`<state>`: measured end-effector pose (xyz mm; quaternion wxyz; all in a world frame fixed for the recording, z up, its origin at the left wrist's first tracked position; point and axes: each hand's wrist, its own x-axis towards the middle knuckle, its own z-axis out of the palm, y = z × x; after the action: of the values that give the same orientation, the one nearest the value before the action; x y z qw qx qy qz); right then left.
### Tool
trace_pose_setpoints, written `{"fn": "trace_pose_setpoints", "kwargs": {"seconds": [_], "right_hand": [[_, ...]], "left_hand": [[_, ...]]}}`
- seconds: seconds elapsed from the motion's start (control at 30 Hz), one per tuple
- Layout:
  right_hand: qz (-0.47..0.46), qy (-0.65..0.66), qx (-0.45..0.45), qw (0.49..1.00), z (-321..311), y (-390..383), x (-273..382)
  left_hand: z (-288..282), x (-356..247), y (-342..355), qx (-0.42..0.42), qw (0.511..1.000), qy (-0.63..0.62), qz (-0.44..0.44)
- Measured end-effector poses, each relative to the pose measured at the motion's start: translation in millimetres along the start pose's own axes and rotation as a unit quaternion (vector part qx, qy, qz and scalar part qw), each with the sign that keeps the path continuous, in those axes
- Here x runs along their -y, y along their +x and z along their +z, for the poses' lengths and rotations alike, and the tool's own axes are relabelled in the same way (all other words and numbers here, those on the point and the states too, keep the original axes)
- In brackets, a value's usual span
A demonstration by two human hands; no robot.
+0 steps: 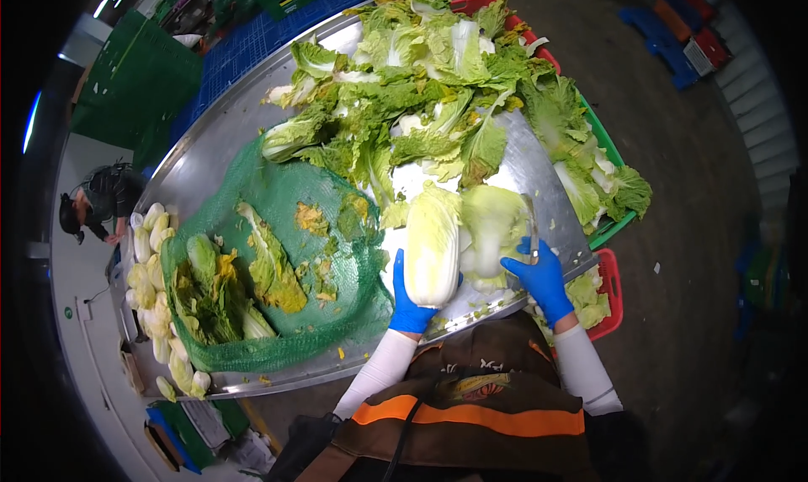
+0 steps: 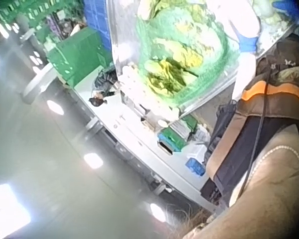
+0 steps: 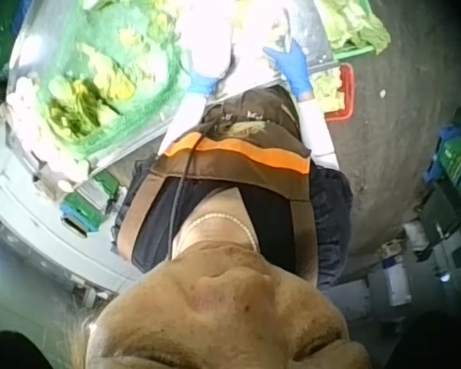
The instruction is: Peeling and trimming Napa cabbage at a food production prep table.
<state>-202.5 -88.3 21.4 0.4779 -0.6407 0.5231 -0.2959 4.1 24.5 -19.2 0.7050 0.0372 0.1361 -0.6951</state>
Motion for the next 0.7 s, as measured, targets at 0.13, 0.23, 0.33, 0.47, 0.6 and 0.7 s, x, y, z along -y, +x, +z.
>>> {"fn": "trace_pose_setpoints", "kwargs": {"seconds": [0.13,0.23,0.33,0.47,0.6,0.7], "right_hand": [[0.347,0.247,0.261,0.866,8,-25,26],[0.332,0.655,0.483,0.476,20,-33,3],[0.211,0.491,0.168,0.828,40,-39,-29],[0.160,0.395,0.274,0.862,-10,2,26],[0.119,0.305,0.214,0.920,-19,24,51],[0.106,0.208,0.023,0.972,-24,33,8]], "left_hand": [[4,3,-6,-0.151,0.961,0.215,0.089],[27,3,-1,0.053,0.921,0.375,0.088],[54,18,11,-0.071,0.801,0.536,0.255],[63,8,-6,-0.088,0.987,0.043,-0.128],[34,-13,-18,-0.146,0.918,0.343,-0.132],[39,-14,-8,-0.057,0.899,0.422,-0.104]]}}
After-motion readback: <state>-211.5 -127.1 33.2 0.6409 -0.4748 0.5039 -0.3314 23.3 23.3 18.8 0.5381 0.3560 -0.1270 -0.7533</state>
